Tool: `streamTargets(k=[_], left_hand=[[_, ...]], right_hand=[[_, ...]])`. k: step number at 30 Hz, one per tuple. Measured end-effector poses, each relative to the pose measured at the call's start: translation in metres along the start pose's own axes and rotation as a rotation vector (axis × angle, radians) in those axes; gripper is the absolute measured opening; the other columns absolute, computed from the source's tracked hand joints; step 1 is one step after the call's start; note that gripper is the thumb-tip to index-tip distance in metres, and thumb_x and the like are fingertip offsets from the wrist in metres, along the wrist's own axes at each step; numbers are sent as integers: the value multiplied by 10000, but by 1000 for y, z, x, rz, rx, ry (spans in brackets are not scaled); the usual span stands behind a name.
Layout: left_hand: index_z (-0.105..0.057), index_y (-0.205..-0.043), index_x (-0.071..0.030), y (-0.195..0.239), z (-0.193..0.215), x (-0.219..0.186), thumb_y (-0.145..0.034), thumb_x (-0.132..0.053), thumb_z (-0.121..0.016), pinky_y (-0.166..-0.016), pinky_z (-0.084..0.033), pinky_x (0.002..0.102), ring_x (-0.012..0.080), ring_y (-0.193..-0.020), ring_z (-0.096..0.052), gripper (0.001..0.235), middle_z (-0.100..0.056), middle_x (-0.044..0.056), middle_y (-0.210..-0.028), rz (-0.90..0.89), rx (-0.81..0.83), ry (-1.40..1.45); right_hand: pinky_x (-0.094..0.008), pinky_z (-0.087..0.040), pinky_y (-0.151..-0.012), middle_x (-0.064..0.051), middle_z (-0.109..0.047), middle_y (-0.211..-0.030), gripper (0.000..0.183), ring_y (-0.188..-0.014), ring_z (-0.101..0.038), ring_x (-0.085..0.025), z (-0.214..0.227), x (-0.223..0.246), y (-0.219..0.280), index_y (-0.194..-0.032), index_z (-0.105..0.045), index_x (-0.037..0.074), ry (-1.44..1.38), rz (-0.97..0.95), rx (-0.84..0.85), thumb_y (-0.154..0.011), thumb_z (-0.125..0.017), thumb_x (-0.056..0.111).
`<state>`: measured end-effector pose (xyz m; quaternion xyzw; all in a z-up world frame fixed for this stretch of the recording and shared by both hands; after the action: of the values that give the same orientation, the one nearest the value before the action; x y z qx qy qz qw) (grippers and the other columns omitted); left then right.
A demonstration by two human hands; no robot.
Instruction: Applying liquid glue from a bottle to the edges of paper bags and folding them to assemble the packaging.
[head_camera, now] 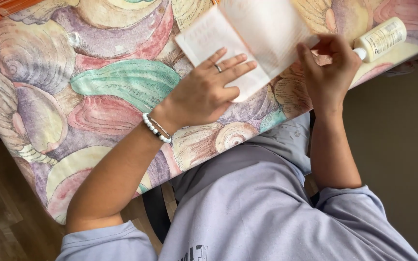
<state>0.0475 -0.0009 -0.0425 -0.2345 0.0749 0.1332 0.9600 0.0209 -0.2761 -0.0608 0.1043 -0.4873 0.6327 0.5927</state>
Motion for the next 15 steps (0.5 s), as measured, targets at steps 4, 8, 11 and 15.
streamTargets(k=[4, 8, 11, 15], left_hand=[[-586, -945, -70, -2, -14, 0, -1015, -720, -365, -1173, -341, 550, 371, -1402, -532, 690, -507, 238, -1537, 36, 143, 52], [-618, -1060, -17, -10, -14, 7, -1122, -345, -430, -1140, -435, 480, 387, -1326, -566, 384, -578, 278, -1423, 83, -43, 236], [-571, -1523, -111, -10, -33, 19, -1137, -422, -476, -1250, -150, 603, 377, -1542, -245, 505, -297, 203, -1661, 131, 149, -65], [-360, -1634, -202, -19, -42, 24, -1118, -449, -339, -1238, -37, 648, 392, -1562, -82, 573, -150, 147, -1704, 150, 325, -40]], right_hand=[[-452, -521, -788, -191, -682, -1170, 499, -949, -642, -340, 40, -21, -4, -1358, -547, -4, 397, 250, -205, -1026, -918, 24], [-407, -600, -877, -181, -572, -1292, 874, -1172, -617, -272, 100, -113, 7, -1592, -274, 37, 689, -164, -133, -1289, -833, 637], [-418, -540, -633, -179, -690, -985, 538, -827, -670, -278, 107, -124, -7, -1232, -567, -76, 597, -127, -28, -1152, -953, 290], [-225, -569, -594, -4, -667, -1024, 575, -813, -677, -69, 95, -104, -28, -1411, -521, 56, 115, -565, 53, -1027, -914, 225]])
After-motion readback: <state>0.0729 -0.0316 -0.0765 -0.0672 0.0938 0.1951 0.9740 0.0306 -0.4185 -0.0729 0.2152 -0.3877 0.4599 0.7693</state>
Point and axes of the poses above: each hand's wrist, its own y-axis away from the middle knuckle, its own z-axis out of the back of the hand, x = y × z, the point moved 2 cm from there along -y, towards the middle knuckle
